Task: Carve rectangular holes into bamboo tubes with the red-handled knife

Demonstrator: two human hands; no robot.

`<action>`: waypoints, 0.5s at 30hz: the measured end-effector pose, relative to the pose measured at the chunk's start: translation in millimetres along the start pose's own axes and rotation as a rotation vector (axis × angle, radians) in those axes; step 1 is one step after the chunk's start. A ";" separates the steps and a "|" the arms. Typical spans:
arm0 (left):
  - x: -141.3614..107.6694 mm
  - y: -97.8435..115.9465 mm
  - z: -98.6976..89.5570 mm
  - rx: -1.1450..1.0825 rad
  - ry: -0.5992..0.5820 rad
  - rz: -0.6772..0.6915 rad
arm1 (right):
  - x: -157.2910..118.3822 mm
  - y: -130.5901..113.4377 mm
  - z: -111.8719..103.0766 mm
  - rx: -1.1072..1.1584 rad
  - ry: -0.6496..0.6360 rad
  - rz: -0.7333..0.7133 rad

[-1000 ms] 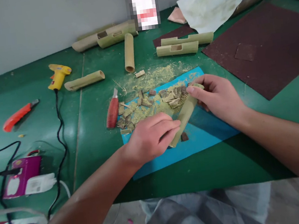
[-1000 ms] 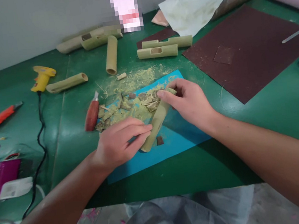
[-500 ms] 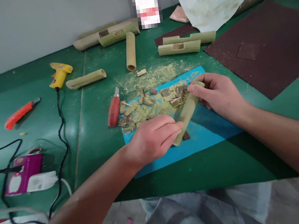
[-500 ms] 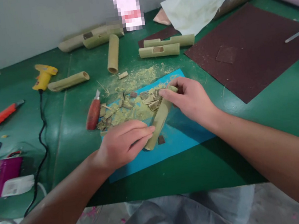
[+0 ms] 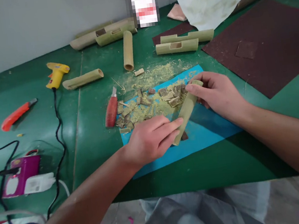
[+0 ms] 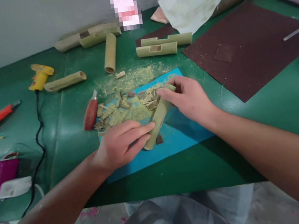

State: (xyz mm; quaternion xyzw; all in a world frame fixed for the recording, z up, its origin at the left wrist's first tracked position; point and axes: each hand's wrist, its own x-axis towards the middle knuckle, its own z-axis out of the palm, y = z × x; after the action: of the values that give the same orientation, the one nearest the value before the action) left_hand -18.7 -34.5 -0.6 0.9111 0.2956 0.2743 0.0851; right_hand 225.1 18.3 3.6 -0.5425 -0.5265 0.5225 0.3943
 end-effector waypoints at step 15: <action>-2.3 4.7 -0.2 0.131 -0.053 -0.001 | 1.2 1.2 -0.9 0.054 -0.006 -0.004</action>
State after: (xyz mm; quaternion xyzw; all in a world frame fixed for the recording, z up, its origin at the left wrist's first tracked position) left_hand -18.1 -39.6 0.0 0.9214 0.3111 0.2303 0.0334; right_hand 226.0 19.5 2.4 -0.5289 -0.5148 0.5372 0.4082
